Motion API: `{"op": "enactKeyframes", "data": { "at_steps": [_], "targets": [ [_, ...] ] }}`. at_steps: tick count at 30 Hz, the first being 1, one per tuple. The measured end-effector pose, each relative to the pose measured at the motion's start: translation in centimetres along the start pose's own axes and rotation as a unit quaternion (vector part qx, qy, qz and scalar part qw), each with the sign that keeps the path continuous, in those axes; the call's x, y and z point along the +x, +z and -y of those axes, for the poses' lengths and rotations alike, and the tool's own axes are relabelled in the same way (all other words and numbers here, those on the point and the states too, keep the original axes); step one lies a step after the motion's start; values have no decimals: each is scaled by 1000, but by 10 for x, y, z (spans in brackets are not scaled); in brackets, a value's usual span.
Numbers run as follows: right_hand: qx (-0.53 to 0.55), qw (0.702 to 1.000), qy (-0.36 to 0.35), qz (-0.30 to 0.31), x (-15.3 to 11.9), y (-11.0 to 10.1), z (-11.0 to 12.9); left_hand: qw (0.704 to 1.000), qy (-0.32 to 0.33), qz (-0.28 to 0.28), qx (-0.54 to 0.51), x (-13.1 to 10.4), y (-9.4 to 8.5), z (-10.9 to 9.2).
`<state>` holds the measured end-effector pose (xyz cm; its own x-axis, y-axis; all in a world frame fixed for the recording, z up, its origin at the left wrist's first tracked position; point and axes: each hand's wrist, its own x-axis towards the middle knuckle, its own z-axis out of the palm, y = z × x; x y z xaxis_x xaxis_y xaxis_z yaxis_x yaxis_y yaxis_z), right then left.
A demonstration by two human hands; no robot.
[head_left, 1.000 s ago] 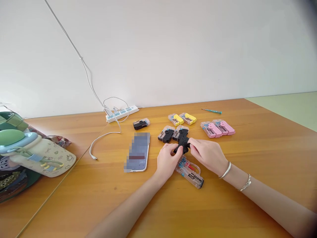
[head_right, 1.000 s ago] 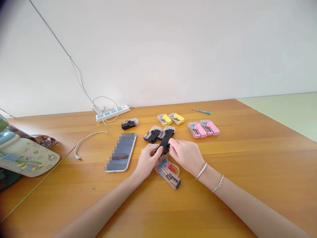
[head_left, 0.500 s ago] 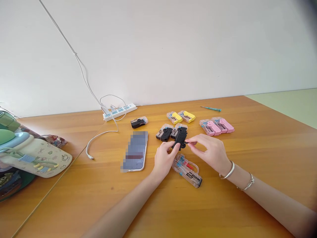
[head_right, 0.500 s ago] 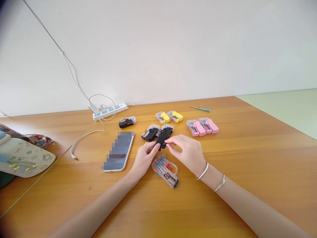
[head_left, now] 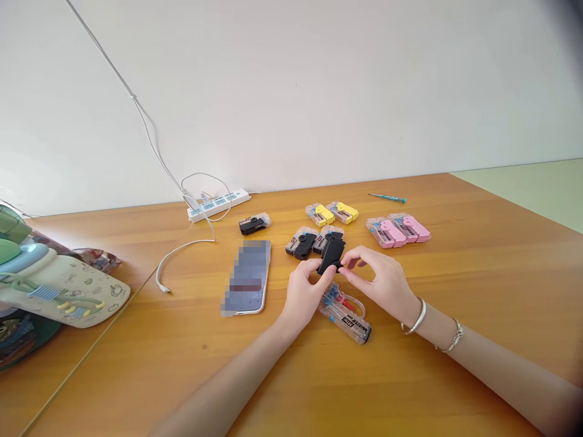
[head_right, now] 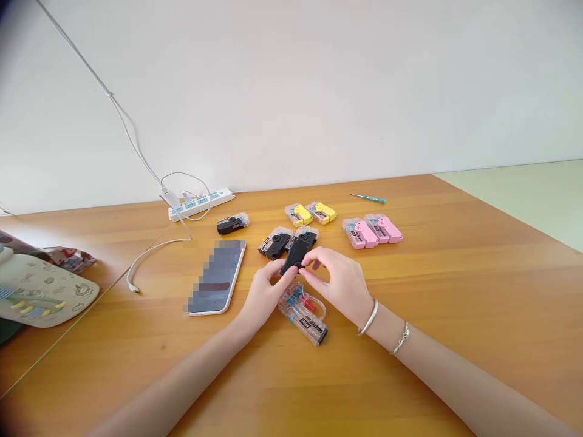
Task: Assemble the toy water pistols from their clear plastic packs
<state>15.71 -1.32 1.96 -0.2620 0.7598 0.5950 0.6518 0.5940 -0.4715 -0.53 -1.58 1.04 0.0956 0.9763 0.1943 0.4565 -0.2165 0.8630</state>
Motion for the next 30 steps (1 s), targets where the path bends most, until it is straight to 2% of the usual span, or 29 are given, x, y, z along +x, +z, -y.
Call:
{"op": "enactKeyframes", "data": {
  "at_steps": [3, 7, 14, 17, 21, 26, 30],
  "targets": [
    [29, 997, 62, 41, 0, 1, 2, 1000, 22, -15, 9, -2, -1, -3],
    [65, 988, 77, 118, 1, 0, 4, 998, 52, -16, 22, -3, -2, -5],
    [115, 983, 79, 122, 0, 1, 4, 996, 58, -23, 60, -3, -2, -8],
    [143, 978, 102, 109, 0, 3, 3, 995, 65, -34, 66, -3, -3, -8],
    [155, 980, 113, 46, 0, 5, 2, 994, 68, -60, 66, -3, -2, -5],
    [142, 987, 70, 8, 2, 3, 4, 997, 64, -28, 17, 0, -1, 0],
    [105, 994, 31, -17, 2, 2, 2, 995, 56, -13, -83, 2, -2, 0]
  ]
}}
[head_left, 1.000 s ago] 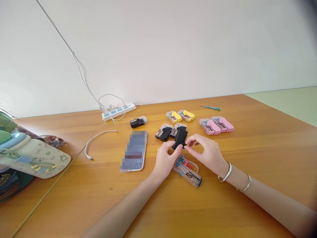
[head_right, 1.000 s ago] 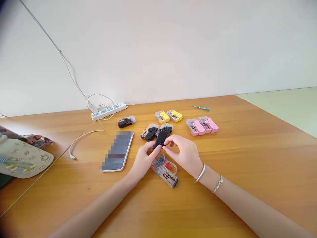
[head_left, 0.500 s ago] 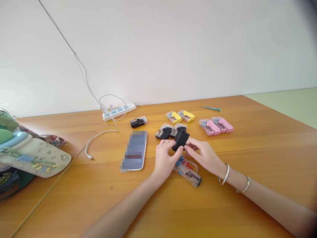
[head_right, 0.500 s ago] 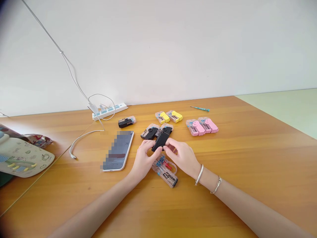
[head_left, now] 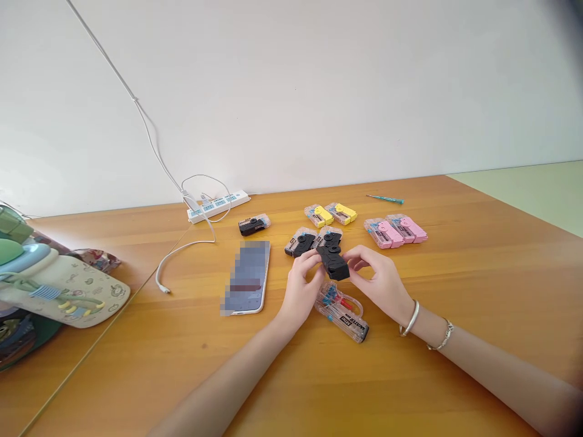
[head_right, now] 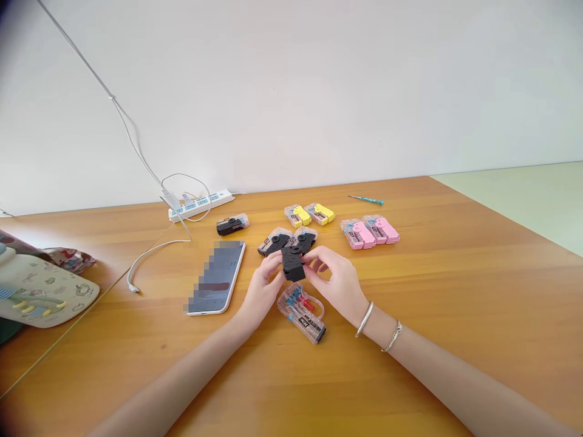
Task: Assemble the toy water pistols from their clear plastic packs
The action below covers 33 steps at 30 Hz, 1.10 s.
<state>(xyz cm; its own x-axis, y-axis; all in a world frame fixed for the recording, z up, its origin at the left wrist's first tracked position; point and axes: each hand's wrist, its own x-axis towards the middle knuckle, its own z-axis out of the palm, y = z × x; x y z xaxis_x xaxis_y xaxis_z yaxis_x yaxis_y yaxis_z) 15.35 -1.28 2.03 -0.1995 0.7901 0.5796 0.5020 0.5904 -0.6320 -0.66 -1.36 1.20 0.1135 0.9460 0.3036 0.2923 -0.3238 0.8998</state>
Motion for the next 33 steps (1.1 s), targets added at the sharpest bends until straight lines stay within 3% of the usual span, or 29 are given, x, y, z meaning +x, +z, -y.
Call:
{"op": "enactKeyframes", "data": {
  "at_steps": [5, 12, 21, 33],
  "targets": [
    [-69, 997, -43, -3, -1, 0, -8, 991, -32, 77, -109, -3, -1, -5],
    [-167, 983, -77, -2, -2, -1, -7, 987, -87, 50, -128, -2, 2, -6],
    [-254, 955, -153, 21, 2, -11, 1, 998, -21, 63, 14, -7, 1, -4],
    [-305, 930, -204, 15, 5, -14, -4, 994, -40, 65, 72, -6, 1, -5]
  ]
}}
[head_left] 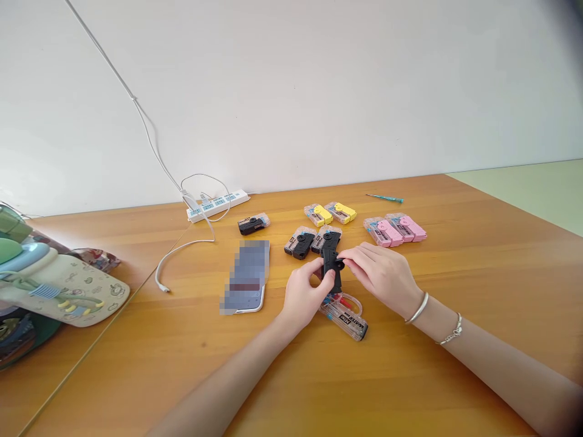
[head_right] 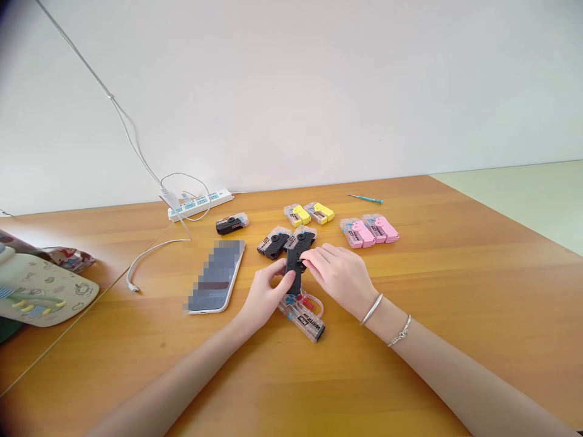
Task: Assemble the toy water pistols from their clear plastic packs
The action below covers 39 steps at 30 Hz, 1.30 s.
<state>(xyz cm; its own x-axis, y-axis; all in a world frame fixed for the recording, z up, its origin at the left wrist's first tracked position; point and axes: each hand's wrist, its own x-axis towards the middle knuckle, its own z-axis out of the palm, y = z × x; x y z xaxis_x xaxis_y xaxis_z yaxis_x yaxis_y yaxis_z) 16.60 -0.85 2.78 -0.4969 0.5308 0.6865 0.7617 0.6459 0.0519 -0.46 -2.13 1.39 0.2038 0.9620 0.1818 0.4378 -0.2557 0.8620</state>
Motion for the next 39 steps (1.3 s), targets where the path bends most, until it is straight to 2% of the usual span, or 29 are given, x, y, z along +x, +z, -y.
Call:
{"op": "enactKeyframes", "data": {
  "at_steps": [10, 16, 21, 25, 29, 31, 34, 39],
  "targets": [
    [58, 997, 28, -46, -2, 2, -4, 999, -1, 5, -35, 1, 0, 1],
    [68, 997, 4, -28, -3, 3, -3, 999, 4, -8, -46, 2, 0, 2],
    [124, 992, 33, -18, -3, 3, -2, 999, 10, -6, -37, 3, 0, 2],
    [198, 972, 126, 10, -3, 2, 1, 1000, 23, -6, -12, 1, -1, 0],
    [272, 936, 207, 89, 0, 0, 4, 998, 42, -28, 24, 0, -2, -2],
    [324, 911, 222, 124, 2, -1, 5, 997, 52, -38, 41, -1, -2, -2],
    [374, 887, 229, 141, 3, -1, 4, 996, 62, -42, 56, 0, -2, -1],
    [385, 885, 223, 138, 2, 2, 4, 993, 74, -46, 79, 1, -2, 0]
  ]
}}
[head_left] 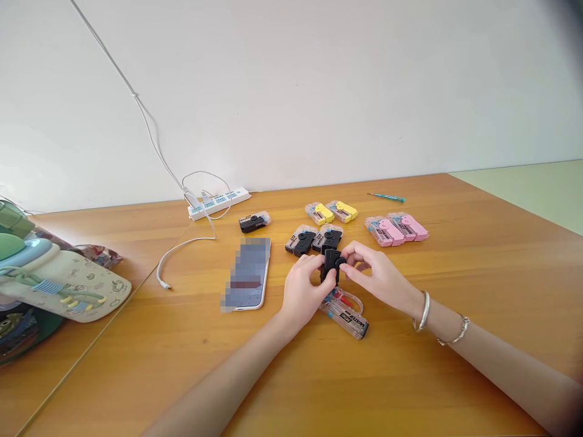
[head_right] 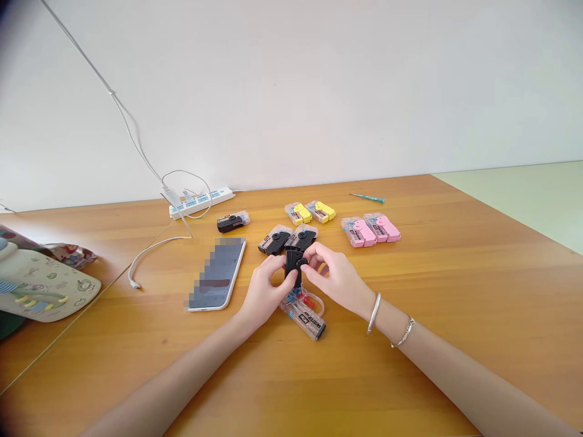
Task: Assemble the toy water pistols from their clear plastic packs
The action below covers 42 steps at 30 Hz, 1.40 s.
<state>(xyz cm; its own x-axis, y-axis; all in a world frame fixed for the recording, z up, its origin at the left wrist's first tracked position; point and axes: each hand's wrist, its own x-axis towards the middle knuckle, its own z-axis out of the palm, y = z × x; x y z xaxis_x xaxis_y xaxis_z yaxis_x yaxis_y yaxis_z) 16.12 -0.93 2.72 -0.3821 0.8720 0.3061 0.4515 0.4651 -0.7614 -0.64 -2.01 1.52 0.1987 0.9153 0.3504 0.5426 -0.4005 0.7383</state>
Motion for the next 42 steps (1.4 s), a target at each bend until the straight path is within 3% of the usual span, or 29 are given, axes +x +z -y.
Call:
{"op": "enactKeyframes", "data": {
  "at_steps": [13, 17, 20, 24, 27, 31, 38, 42],
  "targets": [
    [-59, 998, -7, -13, -4, 8, 1, 984, 68, -36, 159, 2, -1, 1],
    [-4, 1000, 4, -15, -4, 8, 1, 986, 59, -22, 157, 1, 0, 0],
    [95, 995, 22, -30, -2, 8, 0, 988, 65, -21, 139, 0, 0, -1],
    [178, 977, 46, -112, 3, 4, -8, 989, 82, -24, 117, -1, -4, -3],
    [188, 962, 68, -188, 8, -2, -16, 986, 93, 3, 141, -2, -5, -3],
    [239, 936, 108, -235, 13, -7, -25, 974, 101, 42, 198, -4, -2, 1],
    [226, 941, 119, -221, 12, -2, -21, 973, 69, 70, 207, -5, 0, 6],
    [287, 929, 129, -196, 10, -2, -15, 980, 58, 84, 174, -4, 0, 4]
  ]
}}
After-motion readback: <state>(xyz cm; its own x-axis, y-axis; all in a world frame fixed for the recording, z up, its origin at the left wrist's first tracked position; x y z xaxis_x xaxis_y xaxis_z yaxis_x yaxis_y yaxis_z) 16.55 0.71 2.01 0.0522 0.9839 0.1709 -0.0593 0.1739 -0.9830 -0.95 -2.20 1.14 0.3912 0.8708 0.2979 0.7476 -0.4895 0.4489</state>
